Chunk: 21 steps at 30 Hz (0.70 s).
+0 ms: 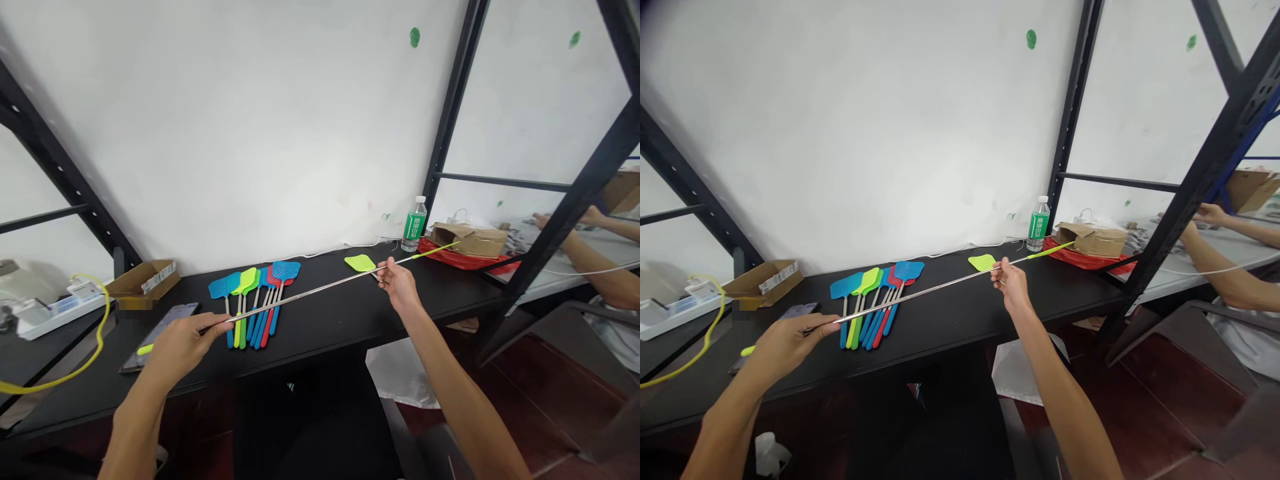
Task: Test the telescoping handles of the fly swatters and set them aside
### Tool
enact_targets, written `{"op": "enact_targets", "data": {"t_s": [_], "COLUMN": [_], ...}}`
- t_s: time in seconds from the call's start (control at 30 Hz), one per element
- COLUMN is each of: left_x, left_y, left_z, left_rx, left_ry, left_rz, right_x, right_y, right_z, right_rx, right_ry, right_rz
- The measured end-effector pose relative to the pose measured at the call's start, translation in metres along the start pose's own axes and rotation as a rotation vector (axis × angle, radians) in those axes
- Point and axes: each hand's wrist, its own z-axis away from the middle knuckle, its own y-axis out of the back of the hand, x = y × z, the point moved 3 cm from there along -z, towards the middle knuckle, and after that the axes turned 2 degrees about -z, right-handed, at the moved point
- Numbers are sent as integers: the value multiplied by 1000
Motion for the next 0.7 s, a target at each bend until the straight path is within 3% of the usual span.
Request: {"op": "enact_targets", "data": {"t_s": [0.2,0.4,0.5,0.57,0.7], "left_x": [-44,-57,-44,-24,28], "left_y": [8,11,13,17,32], "left_z": [4,8,4,3,11], "left_rx": [93,153,231,322,629], "left_ry": [69,101,44,-33,-96], "left_rz": [21,34,-67,-130,-65], "right_x": [-5,2,7,9,7], "right_y": [14,12,10,9,9], "right_z": [-9,-10,-10,-9,-9], "right_rx": [57,61,84,74,52], "right_ry": [2,10,21,6,-4], "right_rz": [-20,-10,-65,-91,-113]}}
